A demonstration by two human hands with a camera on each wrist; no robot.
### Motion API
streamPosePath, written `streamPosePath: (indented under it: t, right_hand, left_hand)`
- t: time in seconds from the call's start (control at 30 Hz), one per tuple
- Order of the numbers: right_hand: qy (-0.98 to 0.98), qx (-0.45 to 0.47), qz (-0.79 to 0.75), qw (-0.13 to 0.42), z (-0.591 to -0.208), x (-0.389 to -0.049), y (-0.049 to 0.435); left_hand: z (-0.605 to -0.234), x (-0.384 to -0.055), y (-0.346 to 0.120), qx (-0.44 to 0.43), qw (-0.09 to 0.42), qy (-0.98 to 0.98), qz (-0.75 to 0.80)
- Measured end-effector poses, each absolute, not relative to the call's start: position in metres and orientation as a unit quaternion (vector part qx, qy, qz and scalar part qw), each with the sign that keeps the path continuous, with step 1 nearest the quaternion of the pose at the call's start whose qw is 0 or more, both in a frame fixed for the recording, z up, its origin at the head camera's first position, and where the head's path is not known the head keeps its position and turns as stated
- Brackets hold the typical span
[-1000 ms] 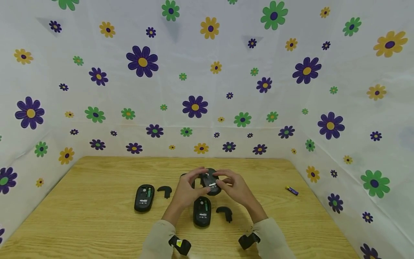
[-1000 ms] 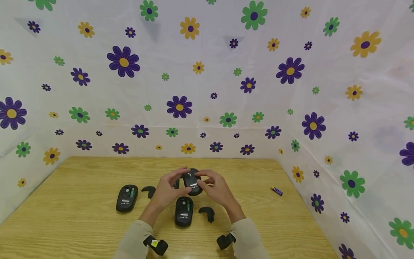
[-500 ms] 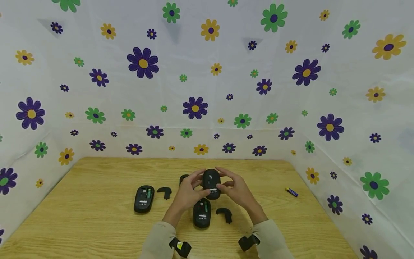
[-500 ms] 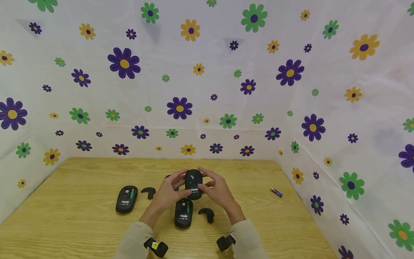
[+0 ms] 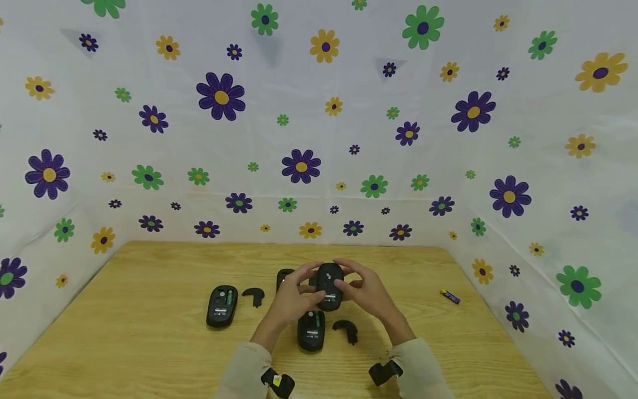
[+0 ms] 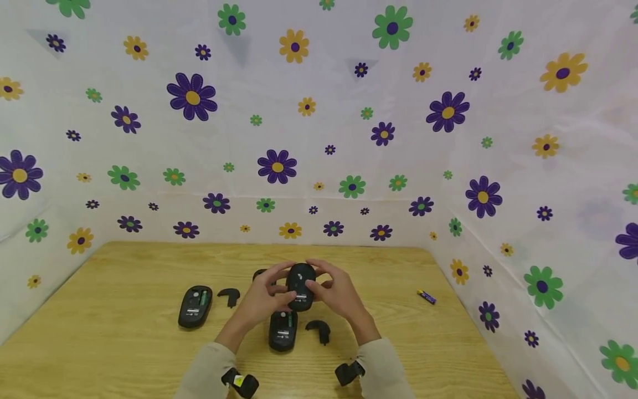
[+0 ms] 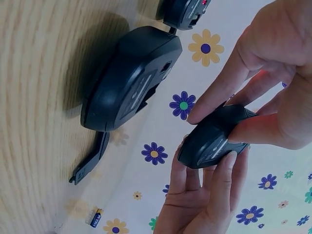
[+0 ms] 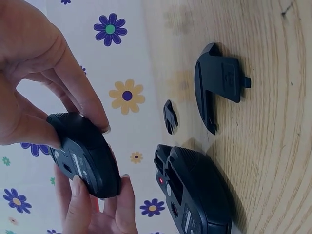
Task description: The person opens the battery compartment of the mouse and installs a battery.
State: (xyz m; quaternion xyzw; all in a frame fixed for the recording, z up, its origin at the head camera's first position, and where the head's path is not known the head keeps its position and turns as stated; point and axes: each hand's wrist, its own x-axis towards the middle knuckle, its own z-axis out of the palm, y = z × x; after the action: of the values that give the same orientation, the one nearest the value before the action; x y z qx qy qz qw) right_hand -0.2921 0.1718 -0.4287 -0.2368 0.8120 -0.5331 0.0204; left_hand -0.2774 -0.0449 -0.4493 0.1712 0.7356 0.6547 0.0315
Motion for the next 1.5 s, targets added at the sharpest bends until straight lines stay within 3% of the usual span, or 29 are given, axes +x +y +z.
streamPosePath:
  t: [0.6,1.5]
  right_hand:
    - [0.814,-0.245,-0.523,0.061,-0.429,-0.289,0.167]
    - [0.836,-0.239,-0.493,0.011,-0.431,-0.287,0.161]
  left_hand:
    - [-0.462,-0.271,-0.05,0.149,0.042,0.739,0.656]
    - [-0.464,-0.27,-0.05,0.147,0.044,0.748,0.646]
